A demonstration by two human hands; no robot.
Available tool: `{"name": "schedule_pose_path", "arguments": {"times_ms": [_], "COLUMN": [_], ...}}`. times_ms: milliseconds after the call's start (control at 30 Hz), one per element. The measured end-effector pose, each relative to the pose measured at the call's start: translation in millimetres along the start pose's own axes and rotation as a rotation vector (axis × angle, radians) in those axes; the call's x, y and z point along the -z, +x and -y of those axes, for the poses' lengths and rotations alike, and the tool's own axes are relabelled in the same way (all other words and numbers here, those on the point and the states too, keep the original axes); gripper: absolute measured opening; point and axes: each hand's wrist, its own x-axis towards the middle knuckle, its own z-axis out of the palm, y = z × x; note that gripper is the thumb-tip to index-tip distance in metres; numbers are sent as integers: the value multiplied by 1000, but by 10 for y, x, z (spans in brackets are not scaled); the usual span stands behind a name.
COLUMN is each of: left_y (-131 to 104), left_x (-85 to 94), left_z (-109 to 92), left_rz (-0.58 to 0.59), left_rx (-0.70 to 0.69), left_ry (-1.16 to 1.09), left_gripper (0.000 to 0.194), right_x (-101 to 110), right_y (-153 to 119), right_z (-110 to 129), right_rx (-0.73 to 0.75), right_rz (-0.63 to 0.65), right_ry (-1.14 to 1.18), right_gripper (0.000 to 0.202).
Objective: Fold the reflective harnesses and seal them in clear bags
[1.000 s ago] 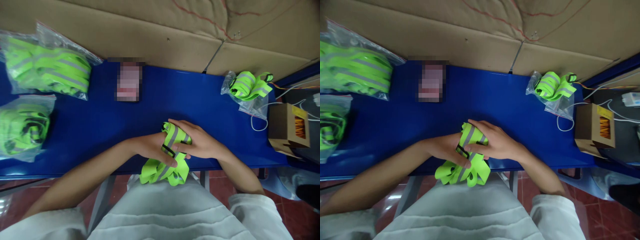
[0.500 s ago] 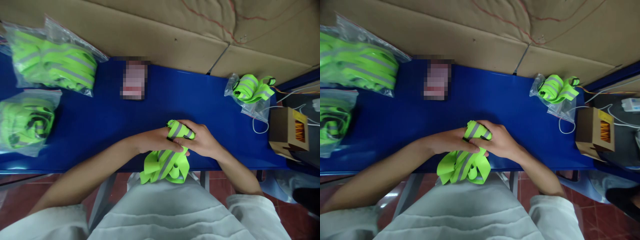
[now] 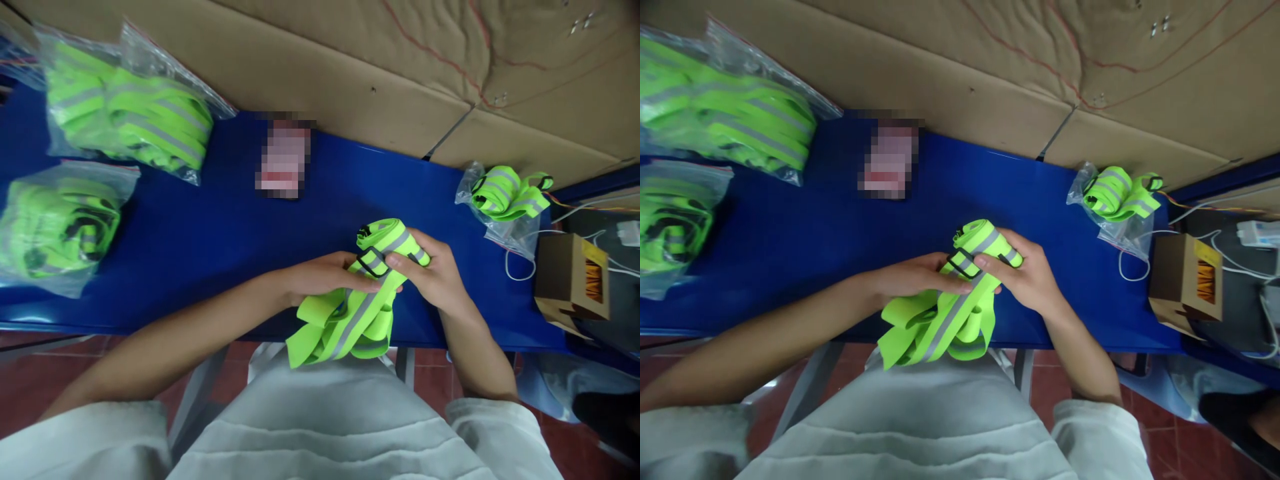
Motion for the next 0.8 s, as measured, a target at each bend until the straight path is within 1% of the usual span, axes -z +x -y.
{"name": "schedule_pose_path", "arguments": {"times_ms": [67, 167, 233, 300, 467, 533, 600, 700, 800], "left_y": [-16, -56, -79, -98, -155, -175, -173, -121, -63], "left_x": [0, -10, -11, -4, 17, 22, 31, 71, 120], "left_z": [-19, -61, -85, -100, -135, -160, -178, -174, -145], "left_rz": [-25, -19, 5, 34, 53, 39, -5, -135, -239], "left_rx": [0, -24, -50, -71, -104, -104, -112, -198, -292], "left_ry": [50, 56, 41, 42, 112, 137, 161, 229, 406], "left_gripper": [39, 47, 54, 56, 55, 48, 42, 46, 48], "right_x": [46, 115, 149, 168, 232, 285, 342, 402, 433], "right_y": [20, 54, 79, 108, 186, 212, 233, 259, 277], "right_z": [-10, -32, -42, -51, -104, -125, -134, -131, -129], "right_rx": [-5, -65, -133, -199, -286, -281, -259, -255, -275], "right_rz": [-1, 11, 20, 37, 57, 53, 28, -15, -29], "right_ry": [23, 178, 295, 366, 403, 382, 362, 358, 373], "right_gripper": [33, 32, 36, 43, 54, 55, 55, 54, 53]}}
